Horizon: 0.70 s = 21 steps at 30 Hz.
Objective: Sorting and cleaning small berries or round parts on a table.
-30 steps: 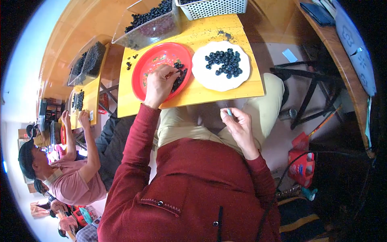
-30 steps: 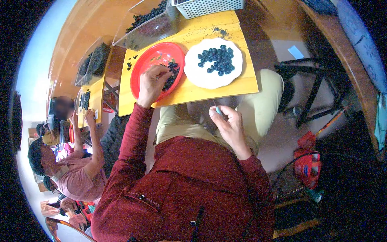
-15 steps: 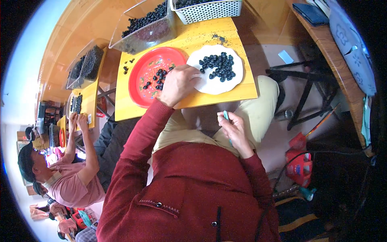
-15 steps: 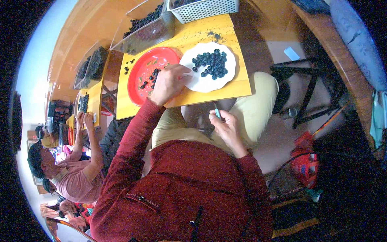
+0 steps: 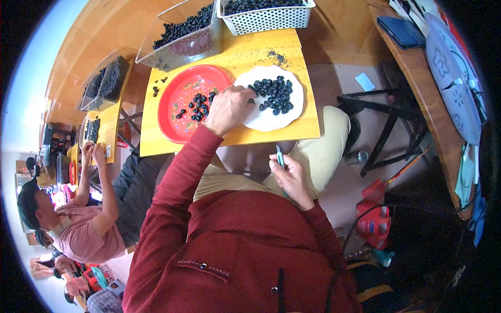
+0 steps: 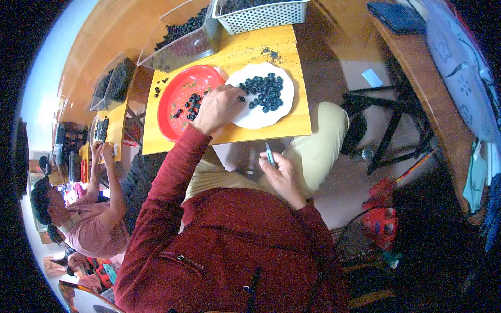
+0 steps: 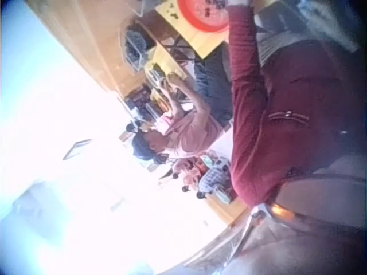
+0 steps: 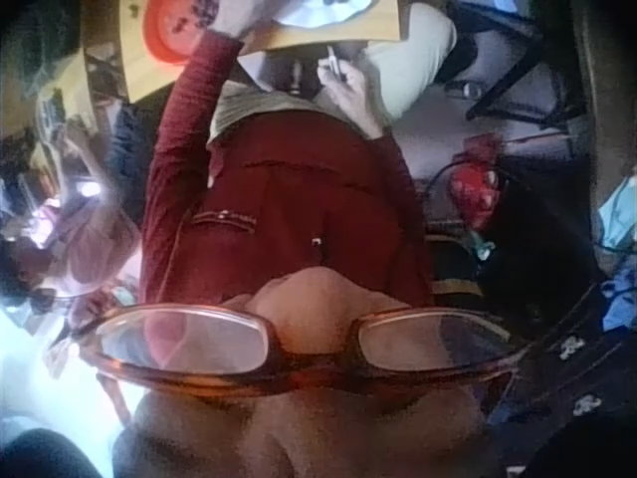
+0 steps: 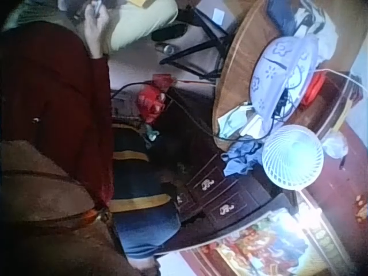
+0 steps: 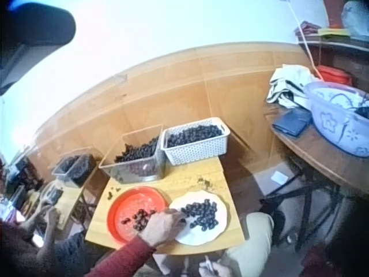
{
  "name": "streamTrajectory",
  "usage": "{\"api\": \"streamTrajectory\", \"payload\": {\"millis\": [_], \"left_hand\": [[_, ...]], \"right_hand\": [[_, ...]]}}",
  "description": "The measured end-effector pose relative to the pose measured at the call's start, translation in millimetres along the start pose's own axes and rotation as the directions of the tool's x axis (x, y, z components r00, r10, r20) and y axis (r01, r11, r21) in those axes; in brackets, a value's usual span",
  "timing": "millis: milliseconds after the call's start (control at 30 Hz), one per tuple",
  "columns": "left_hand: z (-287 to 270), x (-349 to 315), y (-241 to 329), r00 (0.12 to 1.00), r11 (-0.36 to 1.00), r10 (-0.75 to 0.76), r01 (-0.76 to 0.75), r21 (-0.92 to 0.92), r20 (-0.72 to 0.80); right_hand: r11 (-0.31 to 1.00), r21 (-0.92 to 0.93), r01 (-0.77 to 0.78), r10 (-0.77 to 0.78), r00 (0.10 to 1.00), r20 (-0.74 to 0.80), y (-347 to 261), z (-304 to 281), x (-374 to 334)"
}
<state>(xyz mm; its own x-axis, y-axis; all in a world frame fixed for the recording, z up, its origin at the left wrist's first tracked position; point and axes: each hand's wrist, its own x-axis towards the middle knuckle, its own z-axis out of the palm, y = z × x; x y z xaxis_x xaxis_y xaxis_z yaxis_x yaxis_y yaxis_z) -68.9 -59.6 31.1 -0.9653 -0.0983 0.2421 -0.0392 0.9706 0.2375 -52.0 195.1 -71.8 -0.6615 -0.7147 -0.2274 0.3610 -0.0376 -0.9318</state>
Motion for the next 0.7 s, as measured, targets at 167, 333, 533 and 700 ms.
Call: {"api": "streamTrajectory", "payload": {"millis": [167, 333, 533, 700], "left_hand": [[-7.7, -9.8, 6.7, 0.997, 0.996, 0.060, -0.063, -0.062, -0.049], [-17.2, -17.1, 14.5, 0.990, 0.953, 0.063, -0.097, -0.287, -0.124], [-18.5, -27.9, 15.7, 0.994, 0.806, -0.084, 0.024, -0.592, -0.074], [-11.9, -42.9, 16.3, 0.981, 0.678, -0.195, 0.140, -0.722, 0.006]], "right_hand": [[1.000, -0.001, 0.011, -0.011, 1.000, 0.019, -2.4, 3.0, 4.0], [0.997, -0.073, 0.019, -0.017, 0.999, 0.034, 0.1, 3.4, 6.4], [0.987, -0.135, 0.092, -0.093, 0.996, -0.007, 0.5, 12.5, -1.6], [0.929, -0.254, 0.270, -0.285, 0.958, -0.022, 2.0, 22.0, -7.9]]}}
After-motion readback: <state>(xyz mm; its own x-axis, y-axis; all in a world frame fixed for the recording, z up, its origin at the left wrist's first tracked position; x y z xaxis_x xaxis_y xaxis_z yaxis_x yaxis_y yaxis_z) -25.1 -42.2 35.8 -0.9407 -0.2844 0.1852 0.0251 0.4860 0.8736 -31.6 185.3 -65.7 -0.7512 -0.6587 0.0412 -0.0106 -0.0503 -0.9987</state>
